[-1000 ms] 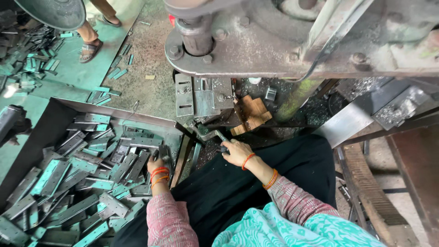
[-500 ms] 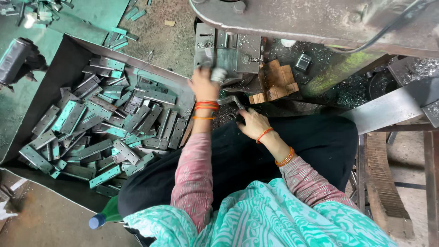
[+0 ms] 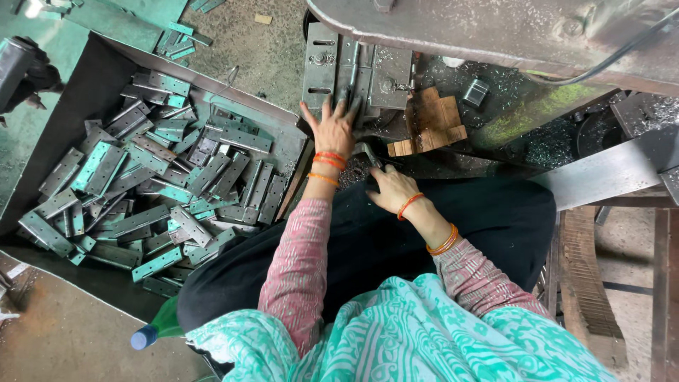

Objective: The person repeatedly picks up metal brackets from a bin, places them into a press machine, and operates the lever to process each piece. After each cycle, the processed bracket is dropped back into the bin. The person handles the brackets one at a time throughout the clip.

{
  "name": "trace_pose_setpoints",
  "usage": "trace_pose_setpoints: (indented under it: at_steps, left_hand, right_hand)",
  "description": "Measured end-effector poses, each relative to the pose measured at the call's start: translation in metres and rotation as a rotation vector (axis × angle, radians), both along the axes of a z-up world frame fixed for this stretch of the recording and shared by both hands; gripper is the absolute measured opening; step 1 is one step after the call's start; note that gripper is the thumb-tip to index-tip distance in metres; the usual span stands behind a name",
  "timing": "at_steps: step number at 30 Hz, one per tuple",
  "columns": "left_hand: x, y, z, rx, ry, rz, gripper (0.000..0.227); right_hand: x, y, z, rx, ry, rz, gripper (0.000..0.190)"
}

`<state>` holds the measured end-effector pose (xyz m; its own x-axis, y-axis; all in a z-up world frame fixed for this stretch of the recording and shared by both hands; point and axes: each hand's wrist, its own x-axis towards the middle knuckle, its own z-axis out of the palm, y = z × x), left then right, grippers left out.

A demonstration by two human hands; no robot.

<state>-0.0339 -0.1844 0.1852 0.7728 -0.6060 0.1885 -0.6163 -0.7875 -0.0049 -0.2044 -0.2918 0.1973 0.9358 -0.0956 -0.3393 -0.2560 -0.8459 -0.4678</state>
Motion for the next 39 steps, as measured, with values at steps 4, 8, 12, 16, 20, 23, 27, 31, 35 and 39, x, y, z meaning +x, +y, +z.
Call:
trace_pose_setpoints:
  at_steps: [4, 8, 12, 16, 20, 23, 27, 31, 35, 39]
  left_hand:
    - [0.027, -0.018, -0.012, 0.040, 0.069, -0.010, 0.055]
    - [0.034, -0.024, -0.017, 0.011, 0.045, -0.007, 0.058]
    - [0.025, -0.022, -0.014, 0.005, 0.023, 0.004, 0.053]
    - [0.009, -0.027, -0.011, -0.022, -0.059, 0.078, 0.049]
    - [0.000, -0.020, -0.014, -0.129, -0.065, 0.178, 0.043]
    - [0.010, -0.026, -0.015, -0.047, -0.087, 0.182, 0.043]
    - [0.025, -0.036, -0.021, -0.047, 0.000, 0.148, 0.033]
    - [0.045, -0.048, -0.025, -0.138, -0.049, 0.157, 0.034]
    - [0.049, -0.054, -0.024, -0.220, -0.057, 0.176, 0.039]
    - [0.035, -0.042, -0.021, -0.088, -0.034, 0.195, 0.039]
  right_hand:
    - [0.005, 0.002, 0.001, -0.038, 0.022, 0.006, 0.060]
    - [0.000, 0.003, -0.026, -0.047, -0.007, -0.052, 0.055]
    - [-0.029, 0.014, -0.070, 0.029, -0.144, -0.106, 0.051]
    - [-0.035, 0.013, -0.093, 0.088, -0.178, -0.152, 0.045]
    - [-0.024, 0.009, -0.071, 0.071, -0.128, -0.109, 0.052]
    - [-0.010, 0.001, -0.034, 0.015, -0.110, -0.083, 0.053]
    - [0.006, -0.002, 0.005, -0.055, -0.085, -0.017, 0.051]
    - [0.013, -0.001, 0.021, -0.057, -0.070, -0.027, 0.053]
    - [0.011, 0.002, 0.027, -0.058, -0.041, -0.028, 0.051]
    - [0.010, 0.001, 0.031, -0.039, -0.065, -0.040, 0.051]
